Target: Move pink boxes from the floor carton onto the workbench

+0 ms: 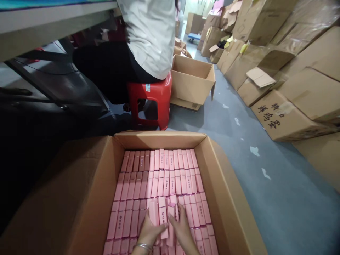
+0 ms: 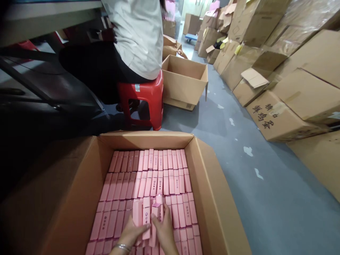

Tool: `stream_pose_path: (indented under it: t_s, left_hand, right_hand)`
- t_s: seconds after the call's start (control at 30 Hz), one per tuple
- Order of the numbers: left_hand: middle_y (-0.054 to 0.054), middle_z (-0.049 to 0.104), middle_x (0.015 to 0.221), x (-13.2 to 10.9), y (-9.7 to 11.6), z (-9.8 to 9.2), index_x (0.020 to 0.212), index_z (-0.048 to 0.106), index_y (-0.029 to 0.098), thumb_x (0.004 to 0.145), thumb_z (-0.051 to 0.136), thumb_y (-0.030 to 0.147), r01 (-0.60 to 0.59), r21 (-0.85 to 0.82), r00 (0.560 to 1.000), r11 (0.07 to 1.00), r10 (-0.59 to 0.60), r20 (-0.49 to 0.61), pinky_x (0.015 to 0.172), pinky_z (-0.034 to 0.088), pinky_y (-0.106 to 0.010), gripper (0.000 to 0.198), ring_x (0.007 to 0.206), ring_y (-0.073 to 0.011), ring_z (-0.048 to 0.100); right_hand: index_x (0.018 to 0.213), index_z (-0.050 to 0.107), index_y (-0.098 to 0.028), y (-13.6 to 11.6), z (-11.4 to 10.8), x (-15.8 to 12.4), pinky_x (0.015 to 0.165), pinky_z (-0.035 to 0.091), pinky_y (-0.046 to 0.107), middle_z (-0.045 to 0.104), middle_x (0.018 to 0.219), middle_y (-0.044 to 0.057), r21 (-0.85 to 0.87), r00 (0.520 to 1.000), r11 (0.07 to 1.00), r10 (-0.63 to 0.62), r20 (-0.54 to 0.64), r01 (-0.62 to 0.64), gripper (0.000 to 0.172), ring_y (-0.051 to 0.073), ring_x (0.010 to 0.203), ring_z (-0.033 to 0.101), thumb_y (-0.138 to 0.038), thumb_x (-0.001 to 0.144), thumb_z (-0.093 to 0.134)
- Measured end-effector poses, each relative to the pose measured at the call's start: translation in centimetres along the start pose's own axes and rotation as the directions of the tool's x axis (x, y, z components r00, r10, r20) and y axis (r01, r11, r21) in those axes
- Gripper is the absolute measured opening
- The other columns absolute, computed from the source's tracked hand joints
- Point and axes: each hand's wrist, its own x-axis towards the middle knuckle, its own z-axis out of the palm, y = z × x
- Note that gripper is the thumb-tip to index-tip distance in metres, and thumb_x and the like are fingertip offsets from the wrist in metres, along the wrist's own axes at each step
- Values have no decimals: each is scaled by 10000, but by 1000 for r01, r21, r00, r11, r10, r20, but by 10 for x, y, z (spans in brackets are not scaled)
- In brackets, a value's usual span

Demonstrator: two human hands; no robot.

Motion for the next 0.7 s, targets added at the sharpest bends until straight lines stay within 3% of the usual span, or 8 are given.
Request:
stream_pose_path:
  t_s: [0.1, 0.17, 0.2, 0.27, 0.33, 0.43, 0.57, 0.7]
  left_hand:
    - [-26, 665, 690, -2, -2, -1, 1186, 301, 170, 503, 778, 184, 9, -16, 999, 1000, -8, 42, 387, 462, -268, 834, 449, -187, 591]
    - [-19, 659, 631, -2, -3, -1, 1172, 325, 160, 510, 777, 226, 9, -31, 998, 999, -7, 68, 314, 400, -269, 804, 357, -179, 532]
    - [-33, 669, 653, -1, -4, -1, 1150, 353, 153, 504, 782, 234, 1, -40, 998, 999, 2, 66, 347, 433, -278, 780, 401, -190, 562]
    - [-83, 695, 785, 1, -5, -1, 1084, 420, 139, 459, 807, 220, -30, -62, 999, 998, 32, 38, 567, 538, -299, 739, 648, -224, 653]
    - [-121, 697, 885, 3, -5, -1, 1053, 461, 126, 431, 830, 241, -54, -83, 998, 995, 56, 22, 734, 539, -318, 733, 817, -254, 657]
    - [-154, 696, 922, 4, -1, -2, 1050, 488, 113, 426, 851, 301, -59, -107, 998, 993, 62, 31, 767, 531, -363, 745, 853, -293, 654]
    - [-144, 698, 953, 3, 7, 1, 1042, 511, 134, 404, 872, 284, -44, -150, 994, 988, 58, 90, 805, 520, -386, 748, 884, -305, 651]
    - [-157, 696, 962, -4, 11, 5, 1059, 504, 138, 422, 877, 302, 1, -202, 987, 979, 31, 158, 827, 517, -425, 756, 897, -326, 651]
  right_hand:
    - [1336, 287, -39, 2, 1, 3, 1092, 254, 429, 313, 1448, 242, 25, 1000, 999, 24, -12, -24, 827, 327, 1352, 280, -514, 714, 553]
    - [1333, 299, -43, 3, 3, 4, 1095, 252, 423, 335, 1439, 234, 38, 1000, 999, 19, -11, -18, 833, 322, 1347, 295, -508, 701, 579]
    - [1335, 300, -47, 4, 4, 5, 1095, 253, 417, 346, 1435, 227, 42, 1000, 999, 12, -12, -11, 837, 317, 1344, 303, -500, 696, 593]
    - [1339, 322, -66, 4, 6, 6, 1099, 245, 404, 368, 1429, 209, 50, 1000, 999, 2, -13, -1, 835, 308, 1342, 310, -494, 688, 622]
    - [1328, 370, -88, 4, 8, 8, 1108, 225, 397, 385, 1425, 191, 60, 1000, 998, 2, -12, -1, 801, 301, 1349, 300, -509, 696, 623]
    - [1324, 395, -81, 4, 11, 9, 1114, 204, 416, 364, 1436, 203, 96, 1000, 995, 18, 0, -18, 799, 304, 1364, 267, -552, 712, 599]
    - [1410, 231, -79, 0, 12, 5, 1079, 277, 447, 267, 1483, 219, 179, 999, 983, 34, 14, -36, 910, 306, 1366, 261, -621, 741, 526]
    - [1424, 250, -195, -6, 13, -2, 1036, 349, 425, 377, 1450, 141, 236, 1000, 971, 28, -6, -26, 885, 280, 1343, 324, -666, 727, 524]
